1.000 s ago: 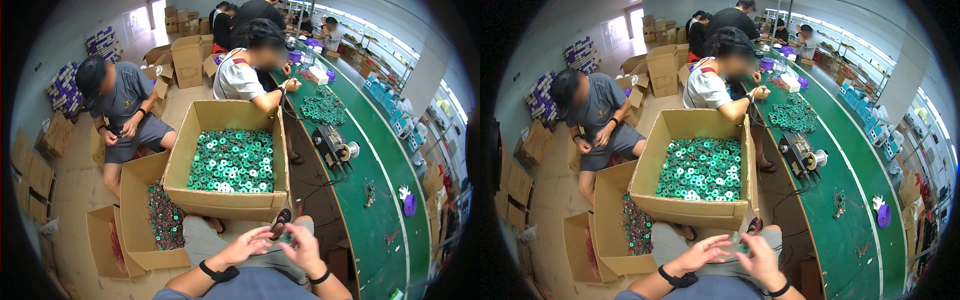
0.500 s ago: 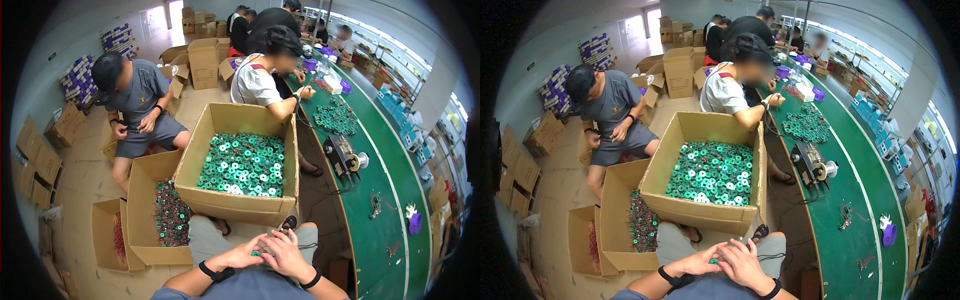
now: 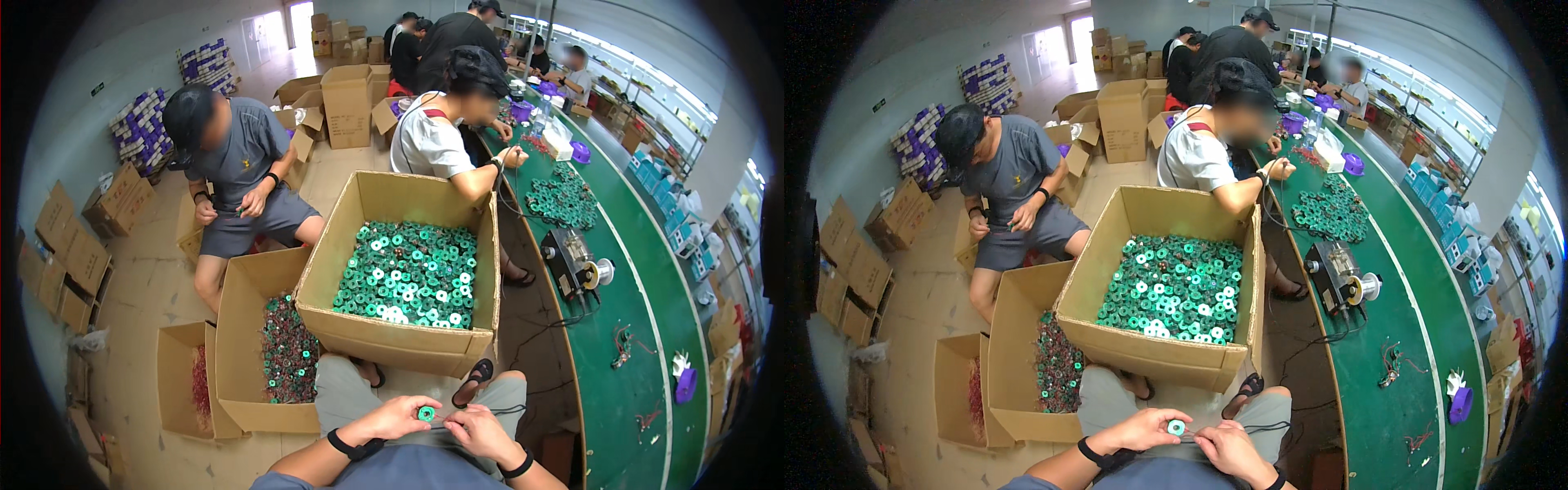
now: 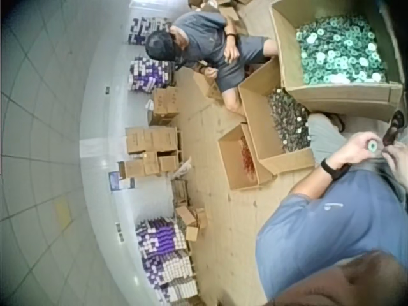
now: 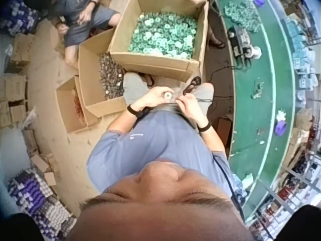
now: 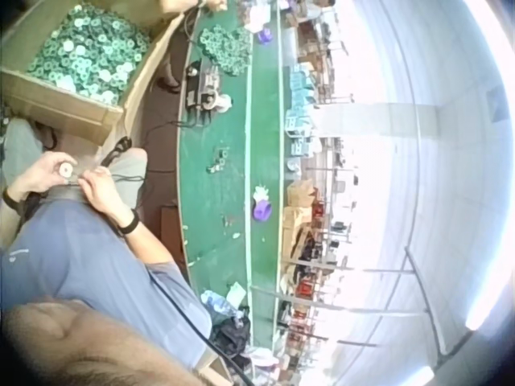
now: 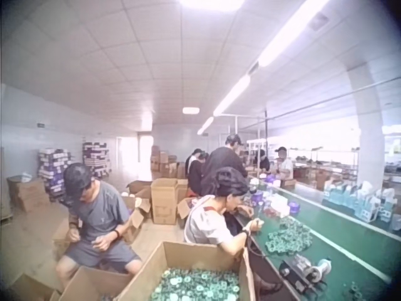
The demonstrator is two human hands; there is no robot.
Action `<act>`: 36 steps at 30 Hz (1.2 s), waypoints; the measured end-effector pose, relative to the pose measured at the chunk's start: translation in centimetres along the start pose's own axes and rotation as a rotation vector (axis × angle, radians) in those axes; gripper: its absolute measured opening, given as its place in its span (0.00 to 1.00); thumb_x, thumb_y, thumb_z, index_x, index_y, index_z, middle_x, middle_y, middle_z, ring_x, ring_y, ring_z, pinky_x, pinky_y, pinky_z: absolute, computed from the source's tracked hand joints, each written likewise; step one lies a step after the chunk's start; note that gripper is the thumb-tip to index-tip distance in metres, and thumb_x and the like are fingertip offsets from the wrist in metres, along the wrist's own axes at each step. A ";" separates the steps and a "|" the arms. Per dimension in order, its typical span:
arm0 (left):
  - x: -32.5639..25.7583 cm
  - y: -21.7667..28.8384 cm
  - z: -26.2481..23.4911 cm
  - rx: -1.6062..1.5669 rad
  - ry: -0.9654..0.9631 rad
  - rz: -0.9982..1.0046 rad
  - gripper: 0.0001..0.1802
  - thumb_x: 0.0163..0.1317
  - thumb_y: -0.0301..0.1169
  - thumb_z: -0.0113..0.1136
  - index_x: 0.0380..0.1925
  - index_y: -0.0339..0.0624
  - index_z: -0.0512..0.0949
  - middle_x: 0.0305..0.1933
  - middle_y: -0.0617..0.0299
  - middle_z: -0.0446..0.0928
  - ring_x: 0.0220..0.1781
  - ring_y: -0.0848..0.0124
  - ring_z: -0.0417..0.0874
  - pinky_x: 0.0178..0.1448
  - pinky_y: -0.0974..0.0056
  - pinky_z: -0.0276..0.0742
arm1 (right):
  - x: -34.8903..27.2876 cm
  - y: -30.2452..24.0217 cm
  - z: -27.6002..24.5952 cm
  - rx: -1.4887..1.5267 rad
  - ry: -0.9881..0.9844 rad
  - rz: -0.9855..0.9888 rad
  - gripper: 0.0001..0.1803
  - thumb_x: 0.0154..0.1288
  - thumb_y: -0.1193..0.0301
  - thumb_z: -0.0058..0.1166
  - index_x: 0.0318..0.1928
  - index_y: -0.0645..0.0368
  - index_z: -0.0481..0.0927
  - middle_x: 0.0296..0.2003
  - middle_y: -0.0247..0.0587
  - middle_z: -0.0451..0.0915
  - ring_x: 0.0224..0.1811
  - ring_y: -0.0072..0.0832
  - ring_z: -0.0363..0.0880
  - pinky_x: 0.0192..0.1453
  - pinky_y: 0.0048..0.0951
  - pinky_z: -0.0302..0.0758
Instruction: The person assembles small green electronic components by threading copper wires onto electronic boards and soldering them with a soldering iron.
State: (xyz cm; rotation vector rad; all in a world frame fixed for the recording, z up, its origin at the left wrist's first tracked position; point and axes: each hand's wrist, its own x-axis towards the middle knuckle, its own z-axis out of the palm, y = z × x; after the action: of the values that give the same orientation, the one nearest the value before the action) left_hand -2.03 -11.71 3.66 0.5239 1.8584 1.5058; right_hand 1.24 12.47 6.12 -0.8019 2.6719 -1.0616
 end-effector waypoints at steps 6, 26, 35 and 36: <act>0.2 -0.3 -0.4 -0.085 0.076 -0.121 0.24 0.64 0.26 0.69 0.60 0.37 0.76 0.51 0.61 0.82 0.44 0.79 0.82 0.50 0.70 0.81 | 0.6 -1.3 -0.8 0.185 -0.021 0.175 0.10 0.74 0.70 0.49 0.46 0.59 0.83 0.25 0.39 0.83 0.28 0.38 0.84 0.37 0.37 0.79; -1.0 -1.4 -0.3 -0.277 0.064 -0.196 0.21 0.66 0.31 0.68 0.58 0.37 0.78 0.42 0.63 0.85 0.37 0.79 0.82 0.43 0.71 0.79 | 0.9 -1.7 -0.3 0.277 -0.065 0.215 0.10 0.71 0.67 0.54 0.41 0.61 0.83 0.29 0.52 0.83 0.33 0.50 0.83 0.38 0.43 0.79; -0.7 -1.8 -0.2 -0.025 0.031 0.016 0.24 0.62 0.31 0.72 0.57 0.34 0.79 0.42 0.62 0.83 0.41 0.81 0.81 0.47 0.71 0.80 | 0.8 -2.1 -0.7 0.268 -0.046 0.254 0.10 0.69 0.67 0.56 0.37 0.61 0.84 0.27 0.52 0.82 0.31 0.51 0.83 0.36 0.43 0.79; -0.7 -1.6 -0.5 -0.016 0.059 0.014 0.24 0.62 0.31 0.72 0.57 0.34 0.79 0.42 0.62 0.83 0.41 0.81 0.81 0.47 0.71 0.80 | 0.7 -1.8 -0.4 0.253 -0.031 0.231 0.09 0.69 0.67 0.56 0.37 0.60 0.84 0.26 0.50 0.82 0.28 0.48 0.83 0.34 0.40 0.79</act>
State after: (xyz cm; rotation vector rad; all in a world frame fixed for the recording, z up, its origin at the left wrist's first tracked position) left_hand -1.72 -12.90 2.34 0.4903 1.8898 1.5595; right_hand 1.30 11.25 7.61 -0.4476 2.4617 -1.2779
